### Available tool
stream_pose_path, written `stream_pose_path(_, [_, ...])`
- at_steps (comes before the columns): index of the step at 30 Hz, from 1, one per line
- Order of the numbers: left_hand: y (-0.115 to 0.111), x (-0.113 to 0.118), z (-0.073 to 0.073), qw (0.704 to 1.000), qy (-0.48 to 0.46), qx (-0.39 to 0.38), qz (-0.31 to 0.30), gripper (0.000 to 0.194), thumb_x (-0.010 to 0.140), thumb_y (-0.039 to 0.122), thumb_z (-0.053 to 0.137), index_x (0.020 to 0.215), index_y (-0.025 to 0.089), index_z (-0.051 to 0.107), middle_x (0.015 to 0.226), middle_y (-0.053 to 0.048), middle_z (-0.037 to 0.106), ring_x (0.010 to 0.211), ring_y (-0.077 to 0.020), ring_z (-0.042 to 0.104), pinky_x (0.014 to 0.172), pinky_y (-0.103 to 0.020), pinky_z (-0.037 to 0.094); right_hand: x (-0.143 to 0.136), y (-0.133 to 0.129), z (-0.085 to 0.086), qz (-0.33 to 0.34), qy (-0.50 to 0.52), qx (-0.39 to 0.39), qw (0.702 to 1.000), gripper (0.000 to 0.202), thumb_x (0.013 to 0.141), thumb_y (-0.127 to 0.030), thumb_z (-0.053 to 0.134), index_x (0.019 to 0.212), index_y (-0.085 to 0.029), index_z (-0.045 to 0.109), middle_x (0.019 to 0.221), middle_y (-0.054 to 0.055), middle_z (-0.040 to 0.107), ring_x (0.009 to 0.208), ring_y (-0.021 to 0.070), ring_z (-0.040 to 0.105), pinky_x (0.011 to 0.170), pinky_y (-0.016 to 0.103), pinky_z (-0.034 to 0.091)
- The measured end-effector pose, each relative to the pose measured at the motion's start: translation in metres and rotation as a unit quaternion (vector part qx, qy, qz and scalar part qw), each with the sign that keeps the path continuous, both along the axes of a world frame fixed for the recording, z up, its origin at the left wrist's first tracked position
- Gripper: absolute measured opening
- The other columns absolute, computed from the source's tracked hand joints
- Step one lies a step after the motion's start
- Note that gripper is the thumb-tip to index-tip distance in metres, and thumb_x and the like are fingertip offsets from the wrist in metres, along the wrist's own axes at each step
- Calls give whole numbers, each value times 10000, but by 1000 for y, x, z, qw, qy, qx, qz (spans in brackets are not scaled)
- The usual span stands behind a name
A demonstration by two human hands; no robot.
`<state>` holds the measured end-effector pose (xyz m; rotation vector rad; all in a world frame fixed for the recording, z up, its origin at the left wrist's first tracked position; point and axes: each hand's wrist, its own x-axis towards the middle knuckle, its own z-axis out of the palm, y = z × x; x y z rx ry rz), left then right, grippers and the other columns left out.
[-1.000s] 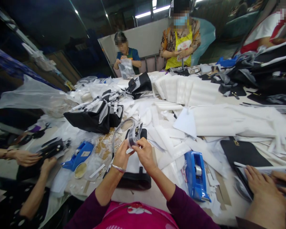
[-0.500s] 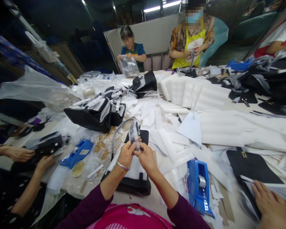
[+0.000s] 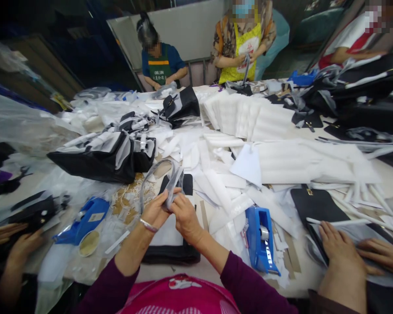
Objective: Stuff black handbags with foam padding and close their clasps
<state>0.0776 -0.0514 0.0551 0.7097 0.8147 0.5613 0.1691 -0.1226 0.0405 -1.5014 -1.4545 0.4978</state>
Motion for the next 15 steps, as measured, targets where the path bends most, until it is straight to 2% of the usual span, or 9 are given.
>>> stream_pose_path(1, [2,-2,-1,1000,9,3,-12,440,753,429,664,1046,101,657,967,-128,673,879,-213,620,670,-261,473,0,-1,-1,0,-34,-4,999,149,760,-69,473,790,-189,556,962,64,552,936,213,462,818,360,377])
stream_pose_path(3, [2,-5,-5,996,53,73,11,410,741,409,683,1032,120,670,958,-109,675,887,-202,614,707,-260,473,-2,-1,-2,-35,-22,-65,997,140,719,-91,544,820,-188,559,978,63,554,920,218,467,793,361,386])
stream_pose_path(5, [-5,-5,-12,977,103,176,59,376,763,406,668,1053,167,671,1049,-79,659,996,-198,585,833,-265,457,-5,1,-4,-48,81,-147,985,112,715,-128,561,814,-180,551,877,36,559,820,195,491,711,322,408])
stream_pose_path(7, [-11,-3,-15,965,122,218,74,362,799,418,629,1084,198,660,1130,-59,633,1078,-194,550,917,-265,425,-8,3,-7,-38,166,-172,970,84,751,-133,508,812,-181,541,775,6,543,729,168,491,651,289,410])
stream_pose_path(9, [-12,-3,-13,980,105,162,47,391,830,455,572,1106,188,642,1088,-74,645,996,-189,582,847,-274,459,-10,1,-10,-39,139,-121,982,126,782,-103,443,819,-183,533,799,19,544,765,174,488,691,303,411])
stream_pose_path(12, [-4,-6,-10,996,68,46,-31,428,815,472,574,1062,128,639,916,-97,664,762,-171,603,652,-264,469,-10,-5,-13,-18,-26,-27,999,159,784,-63,422,790,-185,524,902,67,543,885,207,460,791,353,386])
stream_pose_path(13, [-2,-7,-11,996,70,49,-35,419,804,466,589,1035,120,643,894,-95,662,743,-168,597,644,-263,464,-10,-7,-13,-16,-62,-31,997,150,775,-64,441,797,-185,526,939,77,542,913,215,451,806,364,379])
stream_pose_path(15, [-4,-8,-17,986,111,128,0,383,793,454,610,997,133,656,931,-83,654,824,-178,593,734,-274,465,-12,-7,-12,-42,-53,-94,993,148,740,-78,499,835,-188,525,961,73,537,910,215,451,798,361,386])
